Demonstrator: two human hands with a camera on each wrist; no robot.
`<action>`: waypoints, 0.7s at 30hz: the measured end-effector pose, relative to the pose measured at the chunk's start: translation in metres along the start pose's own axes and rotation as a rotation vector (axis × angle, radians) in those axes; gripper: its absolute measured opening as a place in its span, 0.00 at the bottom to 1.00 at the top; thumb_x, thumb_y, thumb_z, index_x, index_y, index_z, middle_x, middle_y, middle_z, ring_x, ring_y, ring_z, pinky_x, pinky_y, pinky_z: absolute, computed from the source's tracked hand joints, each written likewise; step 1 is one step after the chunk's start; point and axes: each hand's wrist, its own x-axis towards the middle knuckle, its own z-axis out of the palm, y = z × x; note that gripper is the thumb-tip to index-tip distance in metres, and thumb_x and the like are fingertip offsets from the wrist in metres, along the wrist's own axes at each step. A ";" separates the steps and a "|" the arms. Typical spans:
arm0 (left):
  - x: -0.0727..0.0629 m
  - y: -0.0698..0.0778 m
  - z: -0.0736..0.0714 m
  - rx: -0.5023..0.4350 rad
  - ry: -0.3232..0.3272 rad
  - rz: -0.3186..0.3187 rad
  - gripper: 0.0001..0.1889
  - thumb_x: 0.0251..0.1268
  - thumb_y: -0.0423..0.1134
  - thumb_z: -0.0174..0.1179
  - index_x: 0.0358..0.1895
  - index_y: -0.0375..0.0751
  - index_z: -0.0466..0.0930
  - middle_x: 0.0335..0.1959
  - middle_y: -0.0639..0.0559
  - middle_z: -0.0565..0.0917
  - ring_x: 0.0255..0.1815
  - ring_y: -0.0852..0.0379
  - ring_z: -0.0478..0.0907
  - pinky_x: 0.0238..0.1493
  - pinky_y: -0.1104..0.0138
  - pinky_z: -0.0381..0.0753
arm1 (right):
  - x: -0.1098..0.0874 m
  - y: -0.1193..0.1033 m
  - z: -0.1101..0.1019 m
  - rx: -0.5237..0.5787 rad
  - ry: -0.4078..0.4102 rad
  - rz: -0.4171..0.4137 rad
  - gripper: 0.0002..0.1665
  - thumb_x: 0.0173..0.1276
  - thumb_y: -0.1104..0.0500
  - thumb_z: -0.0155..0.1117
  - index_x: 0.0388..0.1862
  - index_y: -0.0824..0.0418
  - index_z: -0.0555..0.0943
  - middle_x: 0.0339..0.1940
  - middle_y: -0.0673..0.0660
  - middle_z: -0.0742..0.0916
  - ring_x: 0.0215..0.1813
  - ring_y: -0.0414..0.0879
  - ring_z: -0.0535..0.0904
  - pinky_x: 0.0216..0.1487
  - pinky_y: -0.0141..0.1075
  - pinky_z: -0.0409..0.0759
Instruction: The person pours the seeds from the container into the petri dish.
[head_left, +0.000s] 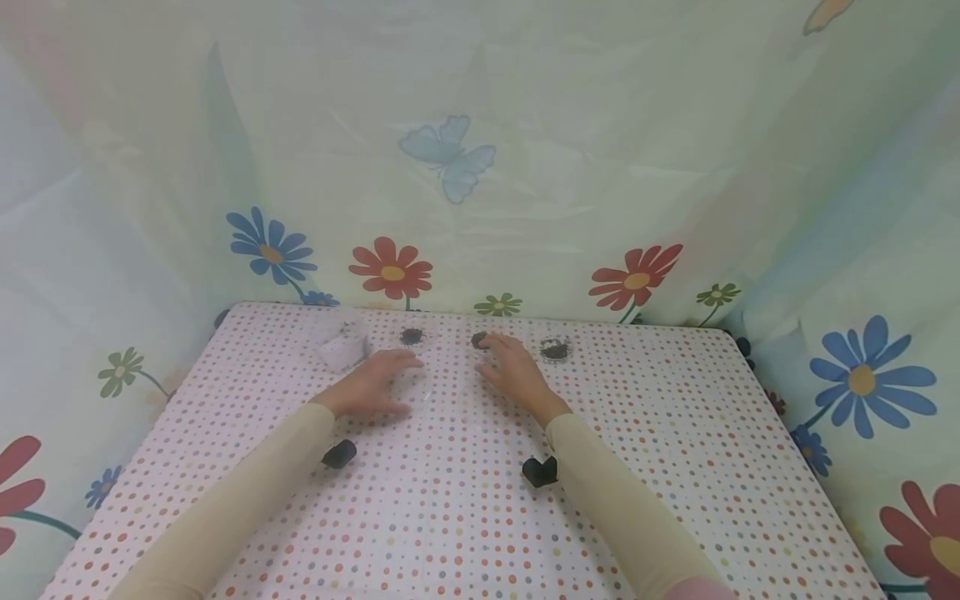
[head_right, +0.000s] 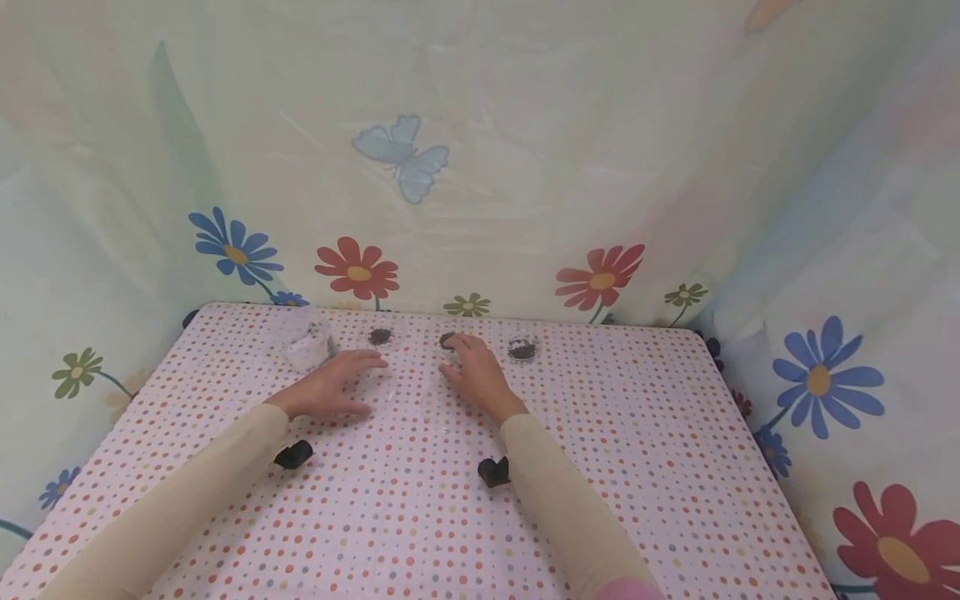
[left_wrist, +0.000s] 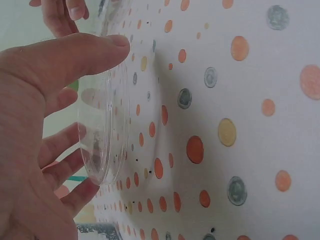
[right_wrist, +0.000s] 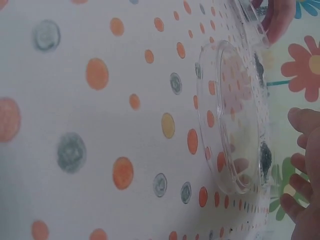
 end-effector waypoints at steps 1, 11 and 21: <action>0.000 0.000 0.000 -0.007 0.005 -0.007 0.39 0.52 0.48 0.71 0.70 0.54 0.66 0.76 0.49 0.61 0.77 0.45 0.54 0.74 0.45 0.60 | 0.000 -0.001 0.000 -0.001 -0.006 0.007 0.26 0.70 0.52 0.60 0.64 0.58 0.73 0.71 0.59 0.72 0.74 0.56 0.64 0.76 0.50 0.61; 0.002 0.001 0.000 0.006 0.053 -0.021 0.39 0.54 0.48 0.70 0.70 0.50 0.65 0.75 0.47 0.61 0.77 0.44 0.55 0.74 0.45 0.59 | -0.002 -0.005 0.002 0.001 -0.006 0.006 0.26 0.70 0.52 0.60 0.64 0.60 0.74 0.70 0.59 0.73 0.74 0.55 0.64 0.76 0.50 0.60; 0.006 0.002 0.000 0.019 0.118 -0.071 0.41 0.53 0.50 0.70 0.72 0.53 0.63 0.77 0.48 0.58 0.78 0.44 0.52 0.75 0.44 0.57 | -0.004 -0.009 0.002 0.020 0.006 0.006 0.26 0.70 0.52 0.61 0.64 0.60 0.73 0.70 0.59 0.73 0.73 0.55 0.65 0.75 0.50 0.62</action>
